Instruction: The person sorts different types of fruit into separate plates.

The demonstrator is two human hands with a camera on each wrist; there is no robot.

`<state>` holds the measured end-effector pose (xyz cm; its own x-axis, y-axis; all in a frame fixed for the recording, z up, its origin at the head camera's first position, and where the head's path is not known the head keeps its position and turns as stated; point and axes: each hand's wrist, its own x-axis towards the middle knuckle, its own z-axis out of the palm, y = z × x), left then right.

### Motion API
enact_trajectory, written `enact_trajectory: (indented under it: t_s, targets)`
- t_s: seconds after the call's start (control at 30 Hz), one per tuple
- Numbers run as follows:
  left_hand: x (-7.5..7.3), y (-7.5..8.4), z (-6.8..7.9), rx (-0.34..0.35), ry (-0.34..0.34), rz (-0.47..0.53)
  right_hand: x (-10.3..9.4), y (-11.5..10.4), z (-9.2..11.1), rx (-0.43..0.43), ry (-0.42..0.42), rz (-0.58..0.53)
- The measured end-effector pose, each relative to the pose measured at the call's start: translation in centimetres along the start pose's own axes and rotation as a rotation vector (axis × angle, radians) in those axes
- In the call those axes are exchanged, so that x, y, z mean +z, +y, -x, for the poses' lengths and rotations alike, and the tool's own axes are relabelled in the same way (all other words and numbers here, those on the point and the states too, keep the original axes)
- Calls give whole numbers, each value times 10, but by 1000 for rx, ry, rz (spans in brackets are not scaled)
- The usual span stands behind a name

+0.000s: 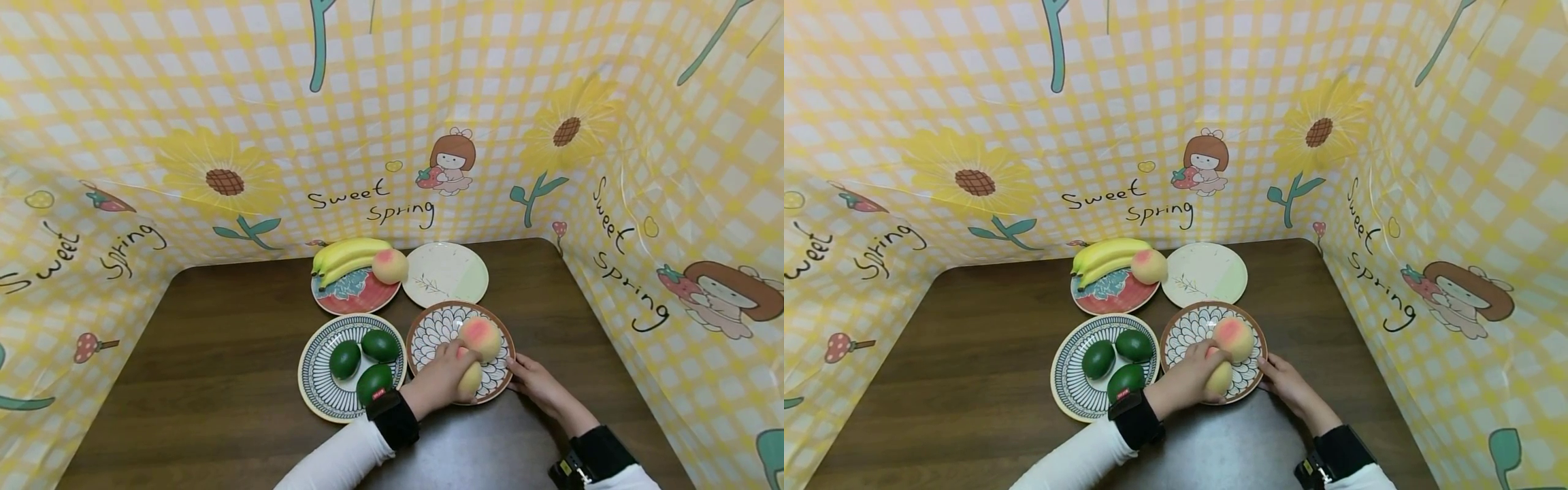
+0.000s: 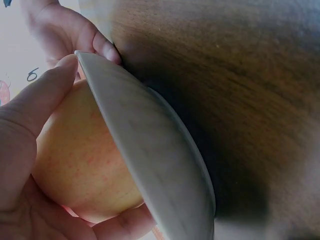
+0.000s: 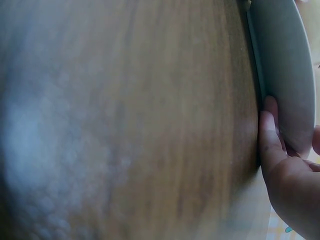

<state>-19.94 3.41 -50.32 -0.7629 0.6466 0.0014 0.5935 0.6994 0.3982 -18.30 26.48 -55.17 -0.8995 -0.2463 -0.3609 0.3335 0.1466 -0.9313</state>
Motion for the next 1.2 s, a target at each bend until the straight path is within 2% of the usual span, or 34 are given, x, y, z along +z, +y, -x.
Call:
enact_trajectory:
  t_s: [0.17, 0.53, 0.67, 0.8, 0.93, 1.03, 1.2]
  targets:
    - [0, -3, -1, 0, -3, 12, 0, 0, 0, -1, 2, -3]
    - [-3, -6, -2, 26, -10, -77, 0, 0, -1, 16, 16, 10]
    - [-6, -6, -2, 34, -17, -117, -1, 1, -1, 20, 13, 10]
    - [-14, -6, -3, 26, -30, -118, 0, 1, -1, 18, 14, 7]
    - [-25, -5, -4, 35, -44, -117, 0, 1, -1, 14, 12, 5]
    - [-40, -6, -4, 70, -39, -114, 0, 1, 0, 5, 7, 4]
    - [-86, -13, -5, 115, -12, -88, -1, 1, 1, -6, -2, 2]
